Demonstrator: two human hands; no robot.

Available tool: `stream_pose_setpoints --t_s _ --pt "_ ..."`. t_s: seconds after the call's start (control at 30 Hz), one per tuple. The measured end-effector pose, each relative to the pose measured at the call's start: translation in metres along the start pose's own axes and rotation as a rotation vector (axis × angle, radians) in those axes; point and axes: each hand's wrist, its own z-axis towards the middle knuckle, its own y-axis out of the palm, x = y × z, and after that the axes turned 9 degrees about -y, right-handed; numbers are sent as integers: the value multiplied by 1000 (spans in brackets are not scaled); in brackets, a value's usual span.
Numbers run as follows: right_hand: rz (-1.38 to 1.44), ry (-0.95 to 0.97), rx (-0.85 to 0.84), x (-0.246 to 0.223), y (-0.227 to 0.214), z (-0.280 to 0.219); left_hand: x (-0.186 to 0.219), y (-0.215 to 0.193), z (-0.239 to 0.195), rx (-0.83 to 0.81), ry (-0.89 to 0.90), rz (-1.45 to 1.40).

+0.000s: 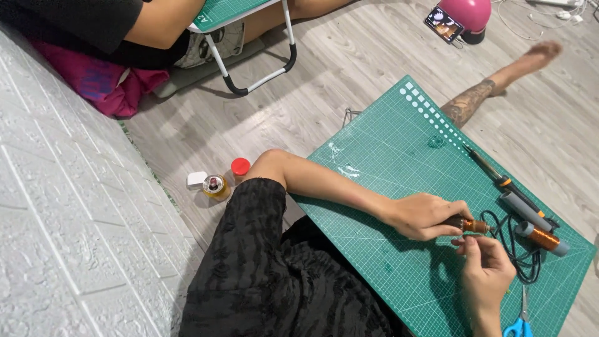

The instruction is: Winding thin copper wire around a small electronic core on a cutting mat while sitting on the floor.

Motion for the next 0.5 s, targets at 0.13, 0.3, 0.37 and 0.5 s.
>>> stream_pose_setpoints --t_s 0.13,0.3,0.37,0.5 --pt "124 39 -47 9 -6 3 -22 9 6 -182 -85 -417" --pt "407 174 -59 40 -8 6 -42 21 13 -290 -372 -978" --pt "481 209 -74 37 -6 7 -52 27 14 -253 -417 -1022" --pt "565 259 -103 24 -1 10 -70 34 19 -220 -512 -1145"
